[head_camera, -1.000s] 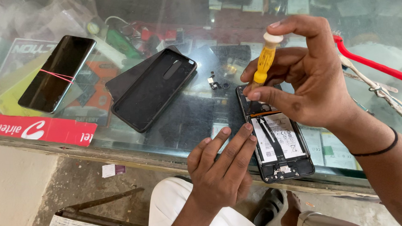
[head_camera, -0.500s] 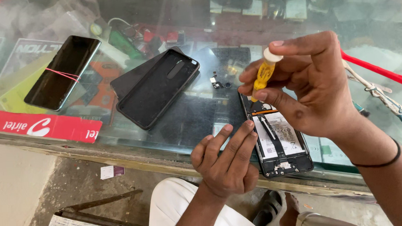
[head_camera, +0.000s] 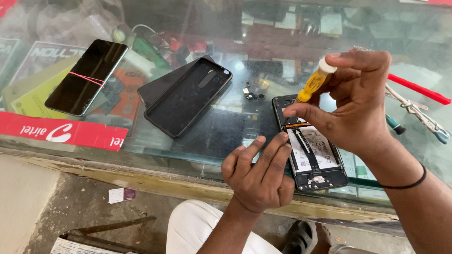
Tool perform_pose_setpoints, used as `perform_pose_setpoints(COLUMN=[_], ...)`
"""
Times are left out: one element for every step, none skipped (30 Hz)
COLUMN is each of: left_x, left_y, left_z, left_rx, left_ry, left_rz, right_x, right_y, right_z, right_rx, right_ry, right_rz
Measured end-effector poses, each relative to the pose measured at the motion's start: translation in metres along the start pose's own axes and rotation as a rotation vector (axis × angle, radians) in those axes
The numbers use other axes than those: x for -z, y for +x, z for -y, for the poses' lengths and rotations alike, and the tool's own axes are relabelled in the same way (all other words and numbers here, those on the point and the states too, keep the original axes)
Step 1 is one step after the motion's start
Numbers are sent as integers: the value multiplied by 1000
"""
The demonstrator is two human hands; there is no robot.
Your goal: The person uses a yellow screwdriver to remove screws from the internal frame of a disassembled smartphone. They then switch to a green screwdriver to continue unscrewing components near the camera module. After removing several screws, the person sets the tools down and inspects the phone's interior.
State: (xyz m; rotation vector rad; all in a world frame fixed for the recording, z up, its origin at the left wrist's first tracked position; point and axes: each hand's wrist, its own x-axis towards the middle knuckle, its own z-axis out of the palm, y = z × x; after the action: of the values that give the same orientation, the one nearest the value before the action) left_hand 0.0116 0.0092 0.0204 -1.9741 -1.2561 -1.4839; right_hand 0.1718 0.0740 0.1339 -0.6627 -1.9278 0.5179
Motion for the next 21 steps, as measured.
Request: perform_pose_setpoints(left_x=[-1,-1,-1,-2,-2,-2,-2,-2,-2,-1,-1,-1,0,0,0,1,1,2,2,3,2], left_y=[-1,-1,-2,-3,-3,-3,-3,-3,-3,-2,-2,-2,-1,-1,0,0,0,0,1,1,1], left_z=[0,0,0,0,0,0,0,0,0,0,0,0,0,0,0,0,0,0,0,1,0], left_rx=[-1,-2,-1,-2,-2,-2,1,2,4,2,-1,-2,-2,-3,-2,-3,-4,-7,-6,-6,-5], left_ry=[6,12,17,13,12,12,12,10,7,9,13,20,15,11,10,11,13,12,16,17,17], left_rz=[1,2,4,4,2,3,2,2,2,-2,-8,-13,-10,-8,-6,2,8,15,13,13,9], right_x=[-1,-1,0,0,1,0,-1,-2,-3,-3,-3,-3,-2,-1,-1,-1,-1,-3,-4,-4,-4], right_y=[0,-2,-4,-4,-5,-4,-4,-3,-1,-1,0,-1,-2,0,2,4,5,6,6,5,3], right_z=[-1,-1,-1,-1,-1,-2,-3,-3,-3,-1,0,4,7,8,8,8,7,6,5,4,4], right_rx=[-10,-22,-36,-51,-27,-3,13,29,36,43,37,31,23,-5,-31,-58,-47,-36,-27,6,42], right_ry=[-6,61,128,195,154,114,70,25,-21,-70,8,88,167,139,115,91,51,9,-34,-7,20], right_rz=[-9,29,67,104,101,97,75,52,11,-31,2,36,69,77,86,96,60,24,-15,10,36])
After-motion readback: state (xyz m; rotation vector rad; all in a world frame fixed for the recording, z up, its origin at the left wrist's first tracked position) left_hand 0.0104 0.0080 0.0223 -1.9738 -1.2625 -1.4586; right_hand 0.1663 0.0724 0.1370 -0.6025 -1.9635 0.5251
